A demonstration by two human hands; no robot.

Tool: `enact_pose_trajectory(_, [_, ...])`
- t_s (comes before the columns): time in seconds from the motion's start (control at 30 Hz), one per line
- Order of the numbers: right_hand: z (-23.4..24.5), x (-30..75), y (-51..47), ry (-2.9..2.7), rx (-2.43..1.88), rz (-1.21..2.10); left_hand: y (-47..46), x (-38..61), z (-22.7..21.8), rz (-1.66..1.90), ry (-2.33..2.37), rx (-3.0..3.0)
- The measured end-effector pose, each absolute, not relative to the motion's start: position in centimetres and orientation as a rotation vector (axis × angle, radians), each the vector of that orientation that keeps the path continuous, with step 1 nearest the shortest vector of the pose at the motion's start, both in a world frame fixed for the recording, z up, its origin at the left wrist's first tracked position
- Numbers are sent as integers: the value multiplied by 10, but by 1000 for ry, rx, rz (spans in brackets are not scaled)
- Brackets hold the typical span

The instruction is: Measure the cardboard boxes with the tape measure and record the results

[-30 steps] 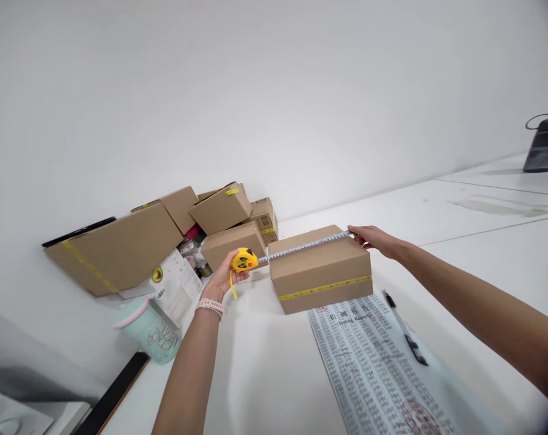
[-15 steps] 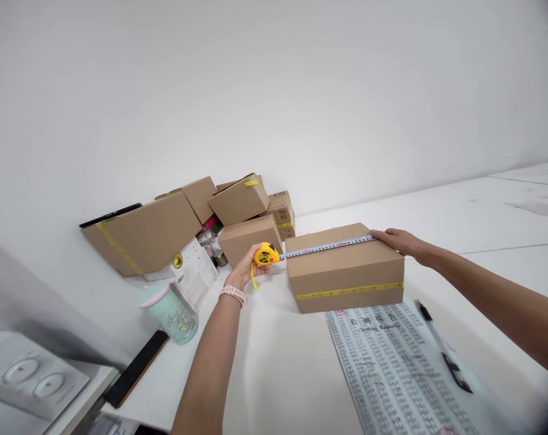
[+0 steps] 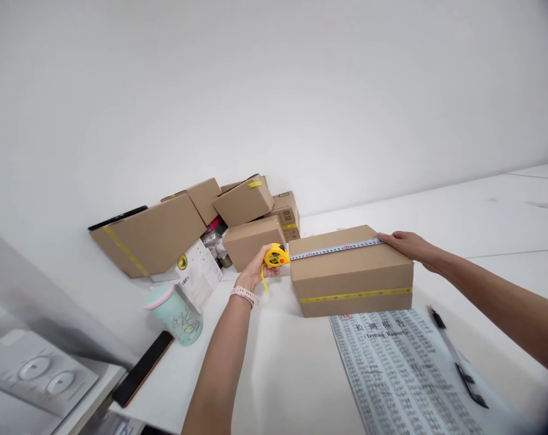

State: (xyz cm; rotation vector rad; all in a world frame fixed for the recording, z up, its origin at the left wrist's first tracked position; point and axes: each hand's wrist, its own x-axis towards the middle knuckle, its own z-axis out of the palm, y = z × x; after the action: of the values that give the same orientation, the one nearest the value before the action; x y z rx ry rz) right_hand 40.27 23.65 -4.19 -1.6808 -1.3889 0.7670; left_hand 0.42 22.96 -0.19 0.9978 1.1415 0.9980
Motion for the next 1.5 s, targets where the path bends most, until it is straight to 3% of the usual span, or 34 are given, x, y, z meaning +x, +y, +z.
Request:
enact_pose_trajectory(0.17, [-29, 402, 239, -1396, -1805, 720, 215, 5, 16, 1053, 1087, 1074])
enact_pose_trajectory(0.33, [14, 404, 235, -1390, -1572, 761, 137, 26, 39, 892, 880, 1214])
enact_pose_trajectory(0.43, [32, 396, 236, -1470, -1436, 799, 73, 69, 20, 725, 662, 1156])
enact_pose_trajectory(0.57, [29, 373, 253, -1640, -1370, 857, 25, 143, -21, 892, 564, 919])
enact_pose_trajectory(0.83, [8, 347, 310, -1718, -1493, 714, 56, 202, -17, 1129, 660, 740])
enact_pose_trajectory(1.5, [-5, 337, 318, -1713, -1436, 757, 58, 217, -32, 1139, 739, 745])
